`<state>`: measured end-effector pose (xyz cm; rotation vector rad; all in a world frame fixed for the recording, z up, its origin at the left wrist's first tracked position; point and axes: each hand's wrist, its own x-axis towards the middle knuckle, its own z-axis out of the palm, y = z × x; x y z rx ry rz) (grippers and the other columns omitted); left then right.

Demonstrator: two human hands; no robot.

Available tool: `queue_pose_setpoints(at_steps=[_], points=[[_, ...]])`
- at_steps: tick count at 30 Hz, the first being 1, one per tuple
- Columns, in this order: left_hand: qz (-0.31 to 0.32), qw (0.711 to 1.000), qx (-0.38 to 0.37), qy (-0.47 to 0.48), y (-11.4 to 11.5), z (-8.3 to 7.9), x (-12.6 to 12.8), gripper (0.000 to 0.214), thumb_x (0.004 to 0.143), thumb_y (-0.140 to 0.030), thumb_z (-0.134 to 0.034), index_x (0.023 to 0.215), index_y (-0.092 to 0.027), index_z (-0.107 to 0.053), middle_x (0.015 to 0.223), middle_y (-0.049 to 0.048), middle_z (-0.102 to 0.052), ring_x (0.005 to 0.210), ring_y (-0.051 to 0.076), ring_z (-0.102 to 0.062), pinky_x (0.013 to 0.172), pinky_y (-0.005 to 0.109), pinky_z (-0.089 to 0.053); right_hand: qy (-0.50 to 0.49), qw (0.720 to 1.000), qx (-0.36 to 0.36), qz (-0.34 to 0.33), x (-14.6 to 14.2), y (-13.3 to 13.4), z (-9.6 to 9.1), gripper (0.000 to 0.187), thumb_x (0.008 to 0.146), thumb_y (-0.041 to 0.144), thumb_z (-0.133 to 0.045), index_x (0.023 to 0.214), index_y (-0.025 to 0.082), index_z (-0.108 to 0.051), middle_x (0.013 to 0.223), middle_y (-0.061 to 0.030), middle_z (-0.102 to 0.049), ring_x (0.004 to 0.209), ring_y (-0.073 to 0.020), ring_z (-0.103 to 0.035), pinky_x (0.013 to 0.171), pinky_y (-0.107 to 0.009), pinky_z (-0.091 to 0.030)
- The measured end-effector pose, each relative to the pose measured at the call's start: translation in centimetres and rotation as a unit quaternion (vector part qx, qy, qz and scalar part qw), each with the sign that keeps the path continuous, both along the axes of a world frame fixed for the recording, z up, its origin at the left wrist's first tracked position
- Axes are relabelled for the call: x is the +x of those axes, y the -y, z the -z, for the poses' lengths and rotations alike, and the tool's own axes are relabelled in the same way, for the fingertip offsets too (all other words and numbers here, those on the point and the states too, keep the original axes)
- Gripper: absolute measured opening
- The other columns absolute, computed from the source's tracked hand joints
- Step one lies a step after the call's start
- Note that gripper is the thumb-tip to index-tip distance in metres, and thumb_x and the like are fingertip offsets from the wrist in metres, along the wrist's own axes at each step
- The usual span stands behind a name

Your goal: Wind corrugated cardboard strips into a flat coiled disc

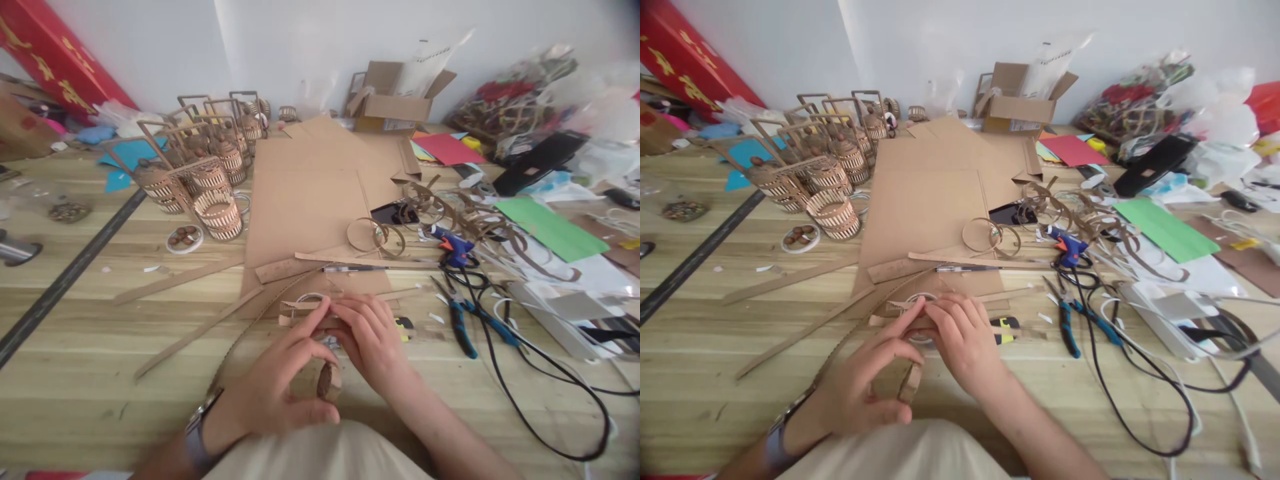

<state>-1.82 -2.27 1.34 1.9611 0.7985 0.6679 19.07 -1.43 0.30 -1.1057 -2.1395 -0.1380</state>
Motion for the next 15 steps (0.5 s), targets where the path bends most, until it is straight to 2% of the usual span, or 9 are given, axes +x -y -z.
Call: queue_pose_setpoints(at_steps=[4,7,9,11,15], points=[[-0.033,0.994,-0.056,0.088,-0.3,0.6,-0.6,0.048,0.082,-0.061,-0.067,0.110,-0.021,-0.064,0.163,0.0160,-0.027,0.147,0.034,-0.033,0.116,0.047,-0.033,-0.018,0.999,-0.033,-0.032,1.1,-0.4,0.5,0.024,0.094,0.005,-0.046,0.103,0.020,-0.063,0.086,-0.0052,-0.070,0.076,-0.0175,-0.064,0.068,-0.029,-0.052],[-0.061,0.981,-0.100,0.155,-0.6,1.1,-1.1,0.047,0.082,-0.061,-0.067,0.108,-0.022,-0.064,0.162,0.0150,-0.032,0.147,0.033,-0.034,0.115,0.046,-0.036,0.016,0.998,-0.044,-0.029,1.6,-0.5,0.2,0.019,0.096,0.008,-0.047,0.096,0.018,-0.063,0.078,-0.0037,-0.067,0.066,-0.0157,-0.062,0.058,-0.026,-0.047],[-0.052,0.984,-0.095,0.142,-0.7,1.2,-1.0,0.046,0.082,-0.060,-0.068,0.108,-0.023,-0.064,0.162,0.0141,-0.031,0.148,0.032,-0.032,0.116,0.047,-0.034,0.037,0.996,-0.064,-0.042,1.2,-0.4,-0.2,0.011,0.098,0.019,-0.052,0.101,0.017,-0.062,0.078,-0.0046,-0.068,0.066,-0.0175,-0.064,0.058,-0.028,-0.047],[-0.026,0.992,-0.074,0.098,-0.6,1.1,-0.8,0.046,0.082,-0.058,-0.070,0.110,-0.022,-0.064,0.163,0.0142,-0.028,0.149,0.033,-0.030,0.118,0.048,-0.029,0.029,0.995,-0.088,-0.046,0.3,-0.2,-0.4,0.019,0.099,0.029,-0.053,0.109,0.014,-0.060,0.081,-0.0066,-0.069,0.071,-0.0206,-0.066,0.063,-0.032,-0.050],[-0.009,0.993,-0.091,0.081,-0.4,1.2,-0.5,0.050,0.080,-0.061,-0.069,0.110,-0.022,-0.065,0.162,0.0148,-0.030,0.148,0.034,-0.032,0.118,0.049,-0.028,-0.015,0.989,-0.140,-0.038,-0.6,0.3,-0.4,0.021,0.104,0.025,-0.040,0.099,0.017,-0.059,0.078,-0.0044,-0.068,0.066,-0.0168,-0.065,0.060,-0.028,-0.051]])
